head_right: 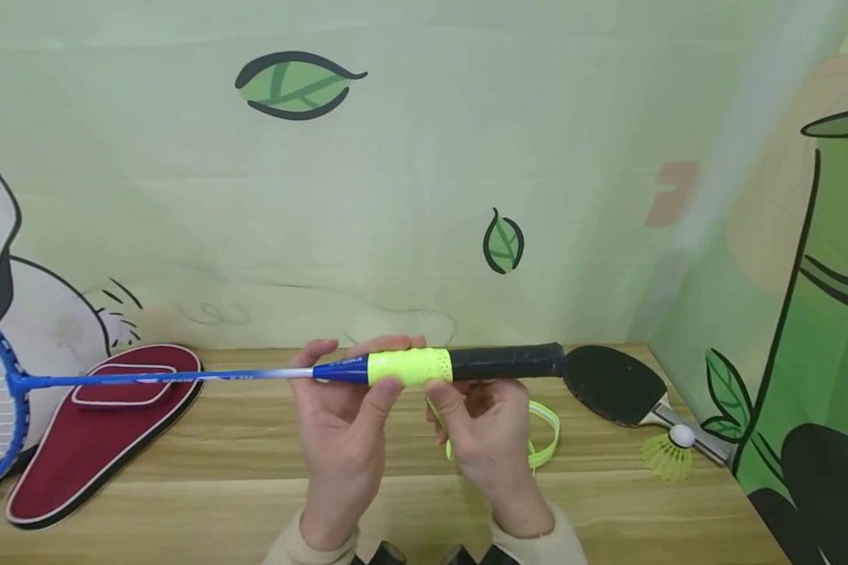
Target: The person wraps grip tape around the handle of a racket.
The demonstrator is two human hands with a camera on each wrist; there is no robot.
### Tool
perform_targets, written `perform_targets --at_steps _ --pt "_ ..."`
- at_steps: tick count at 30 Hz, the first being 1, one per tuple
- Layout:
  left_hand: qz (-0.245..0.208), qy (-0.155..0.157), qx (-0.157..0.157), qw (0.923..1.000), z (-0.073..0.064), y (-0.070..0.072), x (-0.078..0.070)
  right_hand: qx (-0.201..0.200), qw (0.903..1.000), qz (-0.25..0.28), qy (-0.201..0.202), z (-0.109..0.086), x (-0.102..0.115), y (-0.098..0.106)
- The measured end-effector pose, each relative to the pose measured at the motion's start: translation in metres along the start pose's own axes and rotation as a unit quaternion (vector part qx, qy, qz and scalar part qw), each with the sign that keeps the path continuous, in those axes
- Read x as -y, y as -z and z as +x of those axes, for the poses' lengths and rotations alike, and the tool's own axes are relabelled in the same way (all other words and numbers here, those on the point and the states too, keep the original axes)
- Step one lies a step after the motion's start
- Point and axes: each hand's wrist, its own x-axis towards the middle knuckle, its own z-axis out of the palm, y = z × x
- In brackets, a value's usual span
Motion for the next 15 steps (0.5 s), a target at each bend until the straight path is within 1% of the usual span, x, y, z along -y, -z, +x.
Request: perform_targets --at_steps 2,5,10,15 --pt "0.015 -0.005 -0.006 0.9999 0.0002 0.001 0.0003 0.003 1.0 -0.006 0.006 -0.0002 -0.0013 -0.0002" --pt "0.024 -0.008 -0.015 0.9996 0.0003 0.0017 0.0005 0.007 0.9998 -0.016 0.003 -0.0009 -0.0014 -0.0002" --pt "0.024 0.0 -0.03 0.9992 -0.0005 0.0009 -0.0012 0.007 0.9997 -0.023 -0.002 -0.0013 -0.0004 -0.0002" --pt "0.019 0.0 -0.036 0.9992 -0.0001 -0.0003 -0.0025 0.002 0.9994 -0.033 -0.012 -0.0015 0.0006 -0.0007"
